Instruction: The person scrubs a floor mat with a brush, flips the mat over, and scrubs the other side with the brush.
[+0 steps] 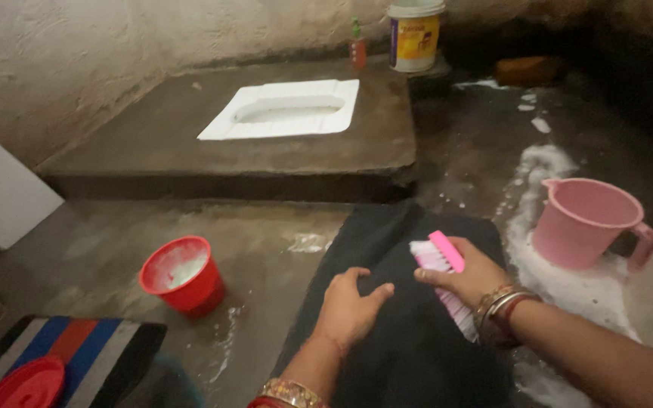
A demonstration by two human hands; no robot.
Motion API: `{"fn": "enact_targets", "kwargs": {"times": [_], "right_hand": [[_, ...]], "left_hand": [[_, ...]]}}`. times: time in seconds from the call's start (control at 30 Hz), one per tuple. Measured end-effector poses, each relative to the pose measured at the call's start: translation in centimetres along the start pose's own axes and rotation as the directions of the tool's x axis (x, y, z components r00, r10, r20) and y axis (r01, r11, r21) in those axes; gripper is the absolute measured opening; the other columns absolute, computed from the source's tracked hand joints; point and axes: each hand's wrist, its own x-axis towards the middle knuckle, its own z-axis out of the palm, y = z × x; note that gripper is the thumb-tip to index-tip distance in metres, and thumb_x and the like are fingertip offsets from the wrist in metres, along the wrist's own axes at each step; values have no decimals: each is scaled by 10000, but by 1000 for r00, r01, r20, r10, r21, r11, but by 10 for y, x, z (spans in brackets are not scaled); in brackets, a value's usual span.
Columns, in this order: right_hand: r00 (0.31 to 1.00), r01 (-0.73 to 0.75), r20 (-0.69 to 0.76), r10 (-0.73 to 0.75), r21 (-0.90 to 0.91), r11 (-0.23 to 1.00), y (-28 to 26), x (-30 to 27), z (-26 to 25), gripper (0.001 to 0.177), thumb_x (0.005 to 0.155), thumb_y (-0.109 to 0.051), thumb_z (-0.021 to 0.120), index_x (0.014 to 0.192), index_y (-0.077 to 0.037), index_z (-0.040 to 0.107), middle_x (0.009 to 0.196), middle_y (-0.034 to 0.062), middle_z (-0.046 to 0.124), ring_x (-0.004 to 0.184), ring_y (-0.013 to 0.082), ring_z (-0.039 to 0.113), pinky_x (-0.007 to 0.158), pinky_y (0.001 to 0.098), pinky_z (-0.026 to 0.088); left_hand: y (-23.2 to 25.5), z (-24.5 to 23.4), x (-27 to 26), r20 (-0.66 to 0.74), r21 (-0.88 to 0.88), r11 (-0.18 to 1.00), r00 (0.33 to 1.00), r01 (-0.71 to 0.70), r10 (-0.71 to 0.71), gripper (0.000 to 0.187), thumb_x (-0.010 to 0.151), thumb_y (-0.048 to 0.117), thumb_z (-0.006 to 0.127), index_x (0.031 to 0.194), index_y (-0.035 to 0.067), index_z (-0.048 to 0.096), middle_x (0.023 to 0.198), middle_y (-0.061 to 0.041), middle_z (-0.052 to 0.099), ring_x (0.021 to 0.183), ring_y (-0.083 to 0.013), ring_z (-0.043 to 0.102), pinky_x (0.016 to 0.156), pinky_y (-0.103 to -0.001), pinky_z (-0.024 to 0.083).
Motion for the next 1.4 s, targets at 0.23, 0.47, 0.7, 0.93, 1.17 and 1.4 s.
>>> {"fn": "enact_targets", "kwargs": {"times": [0.23, 0.47, 0.7, 0.93, 1.17, 1.4], "right_hand": [[987, 125, 134, -92, -270, 955, 16, -12, 58, 873, 749, -622, 735, 1521, -331, 450, 1338, 115, 685, 1212, 270, 674, 1043, 392, 510], [965, 49, 216, 151, -709, 704, -2, -50, 87, 730, 880, -668, 587, 1547, -573, 304, 1377, 109, 533, 1286, 316, 576, 1108, 476, 475], [939, 293, 344, 6, -809, 509, 47, -93, 83, 846, 832, -619, 675, 1551, -548, 234, 1481, 88, 372, 1342, 291, 430, 1087, 485, 442], [896, 405, 437, -75, -740, 536, 105, -147, 76, 899, 776, -669, 682, 1569, -542, 277, 1386, 97, 446, 1210, 291, 509, 1025, 437, 508], [811, 583, 536, -236, -699, 415, 123, -132, 57, 716, 842, -675, 568, 1514, -523, 372, 1356, 148, 489, 1113, 280, 570, 906, 414, 552], [986, 100, 155, 63, -848, 520, 102, -117, 67, 689, 912, -659, 535, 1536, -429, 357, 1268, 140, 545, 1159, 279, 601, 967, 412, 563]], "left_hand": [[-69, 20, -23, 63, -16, 993, 991, 116, -115, 566, 831, 289, 736, 1363, 163, 592, 1456, -128, 550, 1370, -320, 514, 1128, -384, 416], [-93, 35, -44, 185, 126, 964, 949, 233, -254, 644, 897, 241, 673, 1495, 267, 434, 1672, 14, 285, 1576, -219, 204, 1213, -646, 183], [-85, 52, -81, 445, 422, 899, 838, 115, -316, 1084, 815, 385, 782, 1637, 151, 115, 1740, -95, -61, 1597, -305, -120, 1192, -756, -31], [-102, 72, -129, 530, 449, 891, 822, -65, -207, 1421, 656, 562, 898, 1648, 90, -4, 1706, -211, -232, 1545, -432, -286, 1083, -846, -142], [-123, 93, -126, 543, 527, 844, 802, -97, -247, 1474, 599, 651, 888, 1655, 209, -40, 1698, -172, -271, 1520, -439, -310, 1062, -868, -152], [-140, 99, -122, 531, 513, 843, 831, -163, -163, 1470, 583, 671, 892, 1662, 216, 3, 1695, -200, -260, 1525, -451, -305, 1033, -895, -150]]}}
